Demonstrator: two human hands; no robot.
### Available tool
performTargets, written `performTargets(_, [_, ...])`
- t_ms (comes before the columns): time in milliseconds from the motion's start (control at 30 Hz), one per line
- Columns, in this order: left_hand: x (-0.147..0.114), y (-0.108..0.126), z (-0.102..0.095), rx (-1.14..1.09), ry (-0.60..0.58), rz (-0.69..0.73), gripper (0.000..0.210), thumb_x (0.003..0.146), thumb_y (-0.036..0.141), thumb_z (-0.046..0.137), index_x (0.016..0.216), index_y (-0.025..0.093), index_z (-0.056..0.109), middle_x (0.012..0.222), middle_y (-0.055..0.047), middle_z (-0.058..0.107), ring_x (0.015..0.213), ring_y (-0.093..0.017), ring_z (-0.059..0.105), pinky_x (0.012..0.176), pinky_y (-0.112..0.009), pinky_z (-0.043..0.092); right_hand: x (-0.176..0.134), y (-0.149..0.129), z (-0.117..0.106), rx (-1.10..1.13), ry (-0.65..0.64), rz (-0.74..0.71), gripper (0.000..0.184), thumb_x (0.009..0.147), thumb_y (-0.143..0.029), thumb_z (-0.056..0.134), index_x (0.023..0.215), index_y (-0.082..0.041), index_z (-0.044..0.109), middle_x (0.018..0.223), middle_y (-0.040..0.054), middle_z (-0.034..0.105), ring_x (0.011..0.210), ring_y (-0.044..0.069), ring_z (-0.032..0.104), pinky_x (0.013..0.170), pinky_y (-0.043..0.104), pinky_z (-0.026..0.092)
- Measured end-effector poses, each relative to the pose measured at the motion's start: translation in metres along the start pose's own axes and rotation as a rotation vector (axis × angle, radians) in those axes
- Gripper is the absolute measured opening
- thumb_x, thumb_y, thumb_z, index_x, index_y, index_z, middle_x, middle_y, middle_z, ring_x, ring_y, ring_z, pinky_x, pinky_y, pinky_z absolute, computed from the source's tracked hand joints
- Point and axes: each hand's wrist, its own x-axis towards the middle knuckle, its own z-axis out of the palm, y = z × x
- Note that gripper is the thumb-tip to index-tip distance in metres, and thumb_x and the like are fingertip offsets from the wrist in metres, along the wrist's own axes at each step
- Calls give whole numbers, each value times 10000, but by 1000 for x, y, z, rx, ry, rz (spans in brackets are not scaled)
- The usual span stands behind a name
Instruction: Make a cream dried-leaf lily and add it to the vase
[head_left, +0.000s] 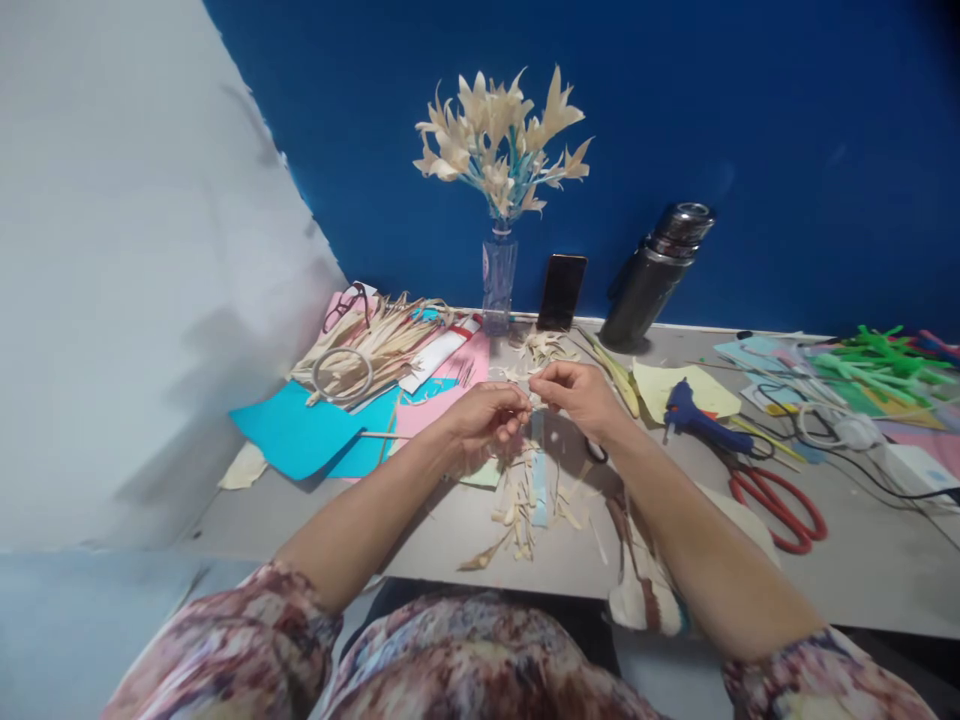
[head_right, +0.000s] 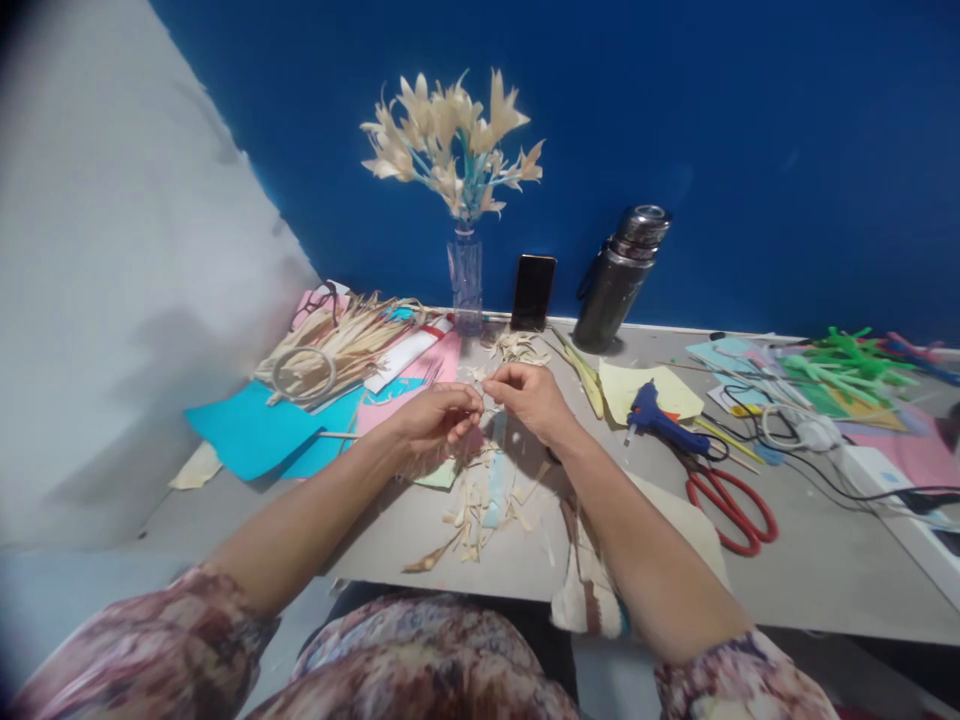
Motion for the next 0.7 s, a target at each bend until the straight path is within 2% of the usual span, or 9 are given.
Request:
performTargets(133, [4,2,0,-72,70,52,46,694,69,619,661,91,642,565,-30,613,393,-59,482,336,-162,329,-3,3,5,-58,65,-93,230,756,-413,756,773,-187,723,679,8,667,609,144,548,592,270,440])
performTargets(267, [8,6,-3,-174,138,56,121,749,53,572,646,98,618,540,-11,590,400,-43,477,368,-134,372,-8,9,14,-226,83,-359,146,875,-339,679,888,-219,761,903,59,738,840,207,663,746,318,506])
performTargets(333, [9,7,-3,-224,162,51,149,763,40,563,632,103,600,531,-5,579,403,-35,476,385,-118,389,-10,12,17,-352,85,-504,154,924,-326,640,941,-235,764,983,75,743,942,223,666,838,349,513])
performTargets(433, [9,8,-2,-278,182,46,165,777,22,563,637,101,599,525,0,570,413,-36,495,401,-109,411,-11,17,19,-539,119,-658,172,964,-289,595,993,-239,758,1014,77,750,975,227,658,896,380,508])
performTargets(567, [8,8,1,-326,202,47,214,816,6,524,636,95,598,515,2,568,411,-33,507,413,-99,430,-11,20,19,-718,138,-761,199,985,-241,562,1053,-223,748,1048,73,749,960,224,644,868,371,514])
performTargets(700, [10,6,1,-363,223,52,235,834,-2,505,640,99,593,503,9,563,411,-28,514,443,-86,455,-11,20,21,-770,124,-771,219,995,-227,544,1097,-226,737,1073,71,740,983,217,639,873,356,522])
